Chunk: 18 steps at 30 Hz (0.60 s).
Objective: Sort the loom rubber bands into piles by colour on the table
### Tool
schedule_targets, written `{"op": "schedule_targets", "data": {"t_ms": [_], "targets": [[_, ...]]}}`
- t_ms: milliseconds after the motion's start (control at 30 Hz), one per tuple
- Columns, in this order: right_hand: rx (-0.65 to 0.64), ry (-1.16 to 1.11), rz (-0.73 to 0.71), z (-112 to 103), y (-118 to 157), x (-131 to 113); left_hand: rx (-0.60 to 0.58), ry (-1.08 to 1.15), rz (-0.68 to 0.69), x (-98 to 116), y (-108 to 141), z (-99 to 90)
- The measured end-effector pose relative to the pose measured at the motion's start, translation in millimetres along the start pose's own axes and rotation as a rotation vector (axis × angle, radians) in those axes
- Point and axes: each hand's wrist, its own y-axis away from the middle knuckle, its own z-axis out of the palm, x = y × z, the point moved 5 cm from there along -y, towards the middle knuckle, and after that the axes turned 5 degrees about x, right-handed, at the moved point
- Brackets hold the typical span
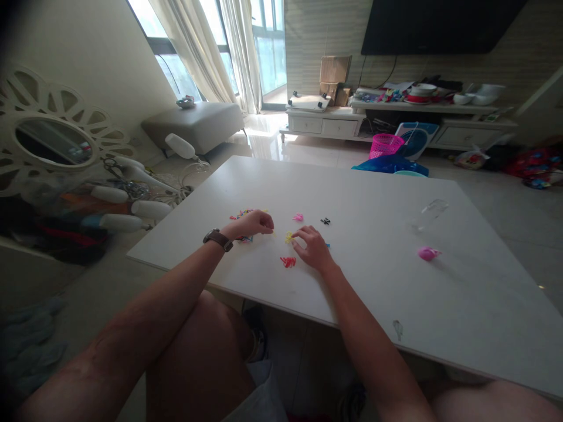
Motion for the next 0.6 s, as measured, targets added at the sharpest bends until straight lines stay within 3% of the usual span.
{"op": "schedule_targets", "data": {"t_ms": [133,333,500,600], "targets": [[-0.134,-0.036,-0.097,17,4,-18,-0.016,0.018,0.054,10,-2,7.5],[-0.156,-0.049,-0.101,18,5,-19,-0.048,0.046,0.101,18,-4,13.8],[-0.077,-0.074,-0.055,14,3,-17,-0.05,0.035,0.105,17,-5,14.5],[0.043,-0.058,-0.002,7,1,-12,0.002,0.015,0.074,12,-7,14.6]]}}
